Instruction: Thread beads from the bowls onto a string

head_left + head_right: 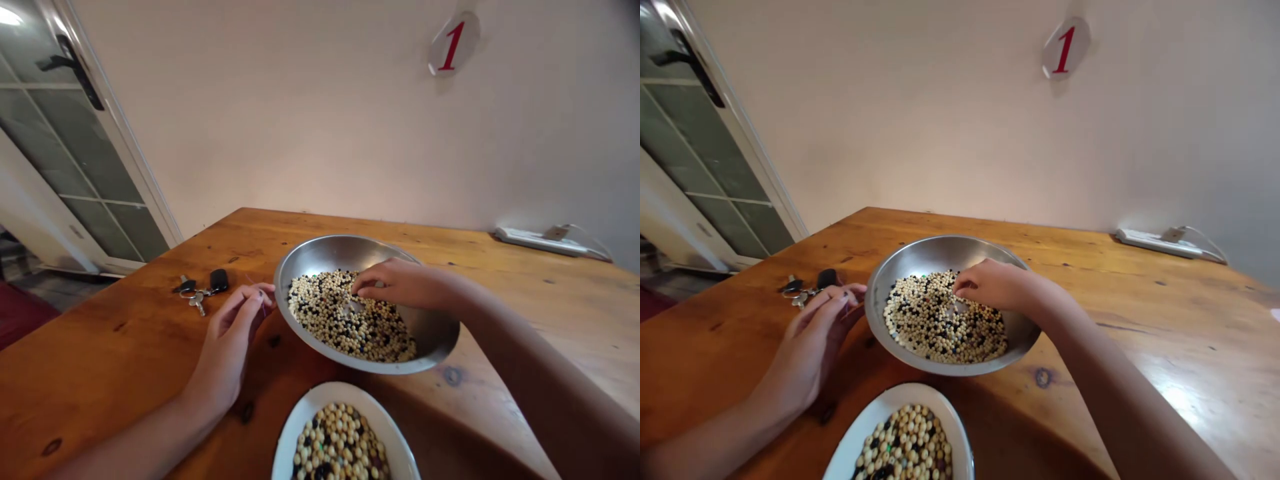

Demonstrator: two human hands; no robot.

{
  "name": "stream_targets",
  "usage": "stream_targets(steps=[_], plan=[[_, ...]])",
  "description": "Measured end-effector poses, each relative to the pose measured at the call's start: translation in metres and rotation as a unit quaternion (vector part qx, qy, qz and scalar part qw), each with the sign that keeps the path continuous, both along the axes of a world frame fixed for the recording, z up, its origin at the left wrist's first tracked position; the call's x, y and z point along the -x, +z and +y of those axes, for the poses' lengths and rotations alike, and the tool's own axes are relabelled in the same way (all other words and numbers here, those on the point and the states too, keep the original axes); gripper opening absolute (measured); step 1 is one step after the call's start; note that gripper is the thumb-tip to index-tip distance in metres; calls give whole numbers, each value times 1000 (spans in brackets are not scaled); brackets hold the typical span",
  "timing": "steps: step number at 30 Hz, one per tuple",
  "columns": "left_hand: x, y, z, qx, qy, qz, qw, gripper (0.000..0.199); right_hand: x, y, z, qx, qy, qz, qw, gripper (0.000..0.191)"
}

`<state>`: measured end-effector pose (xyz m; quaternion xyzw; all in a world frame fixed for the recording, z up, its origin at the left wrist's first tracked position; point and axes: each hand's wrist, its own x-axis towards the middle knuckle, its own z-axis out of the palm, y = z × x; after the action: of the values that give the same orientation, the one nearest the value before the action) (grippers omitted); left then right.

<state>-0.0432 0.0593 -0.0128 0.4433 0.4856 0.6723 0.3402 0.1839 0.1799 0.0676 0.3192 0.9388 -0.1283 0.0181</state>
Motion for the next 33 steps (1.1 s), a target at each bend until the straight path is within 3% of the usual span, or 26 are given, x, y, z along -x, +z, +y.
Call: stream_targets(steps=[3,7,12,16,20,24,33], plan=[[1,2,1,0,-15,19,1000,21,9,-1,-7,-49,0,60,997,32],[2,5,-4,0,-58,42,997,21,33,-6,-14,-29,36,53,997,33],[-7,14,-20,-16,-175,118,977,25,67,-9,-13,-7,32,27,999,35],[-16,19,-31,-37,-248,168,954,24,80,-18,-9,41,10,-10,999,26],[-17,19,-30,-57,-246,181,951,23,78,-24,-7,98,-26,2,995,17],[-14,16,-25,-76,-239,202,947,22,74,-18,-12,186,-55,28,981,12],[-15,15,-21,-121,-236,240,934,19,69,-16,-31,342,-161,82,922,26]])
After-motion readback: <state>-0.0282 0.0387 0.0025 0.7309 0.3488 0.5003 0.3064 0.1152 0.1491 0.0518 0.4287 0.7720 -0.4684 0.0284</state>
